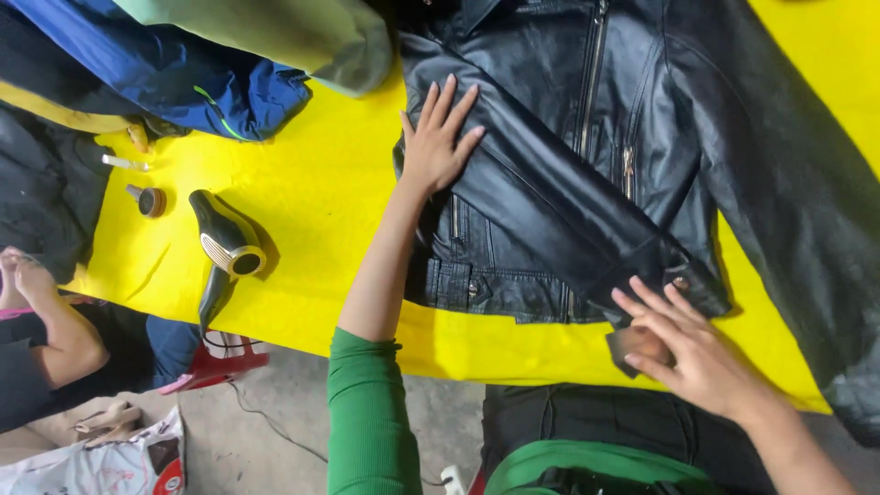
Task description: The person scrubs a black leather jacket laid on a yellow table using a small brown block. They work on the front panels, sleeves, and cuffs, repeatedly rubbing the surface to clean or condition the leather.
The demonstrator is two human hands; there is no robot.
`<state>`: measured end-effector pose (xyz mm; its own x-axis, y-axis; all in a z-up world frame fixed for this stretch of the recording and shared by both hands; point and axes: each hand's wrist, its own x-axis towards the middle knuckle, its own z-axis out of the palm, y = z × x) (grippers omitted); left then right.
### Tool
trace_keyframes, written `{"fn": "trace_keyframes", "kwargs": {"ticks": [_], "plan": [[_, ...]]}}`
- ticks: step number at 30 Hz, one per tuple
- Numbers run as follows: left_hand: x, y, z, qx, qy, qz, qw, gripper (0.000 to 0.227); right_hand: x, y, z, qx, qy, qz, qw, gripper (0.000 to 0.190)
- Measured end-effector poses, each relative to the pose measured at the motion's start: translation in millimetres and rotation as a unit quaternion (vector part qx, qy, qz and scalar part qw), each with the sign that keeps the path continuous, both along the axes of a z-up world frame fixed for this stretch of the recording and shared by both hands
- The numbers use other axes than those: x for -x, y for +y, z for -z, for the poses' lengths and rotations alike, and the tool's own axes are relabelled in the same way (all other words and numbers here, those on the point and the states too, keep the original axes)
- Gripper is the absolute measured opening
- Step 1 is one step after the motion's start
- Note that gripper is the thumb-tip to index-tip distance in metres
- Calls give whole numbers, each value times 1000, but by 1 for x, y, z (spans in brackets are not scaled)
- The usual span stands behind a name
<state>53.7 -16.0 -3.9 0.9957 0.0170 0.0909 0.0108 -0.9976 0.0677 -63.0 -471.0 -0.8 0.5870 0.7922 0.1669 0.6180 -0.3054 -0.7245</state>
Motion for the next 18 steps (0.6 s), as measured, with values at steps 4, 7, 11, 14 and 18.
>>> {"fn": "trace_keyframes", "kwargs": {"ticks": [4,7,11,14,18], "plan": [[-1,6,3,65,34,3,997,60,11,-28,7,183,173,50,966,80],[-4,9,-2,84,73,2,994,60,20,-32,-4,130,155,51,978,78],[14,-46,3,12,-8,-31,999,63,32,-50,-4,29,120,58,991,69],[53,-116,22,-41,-101,56,992,68,35,-60,-7,-43,166,99,980,61],[116,-213,15,8,-13,125,992,87,35,-73,5,-91,142,143,975,53]]}}
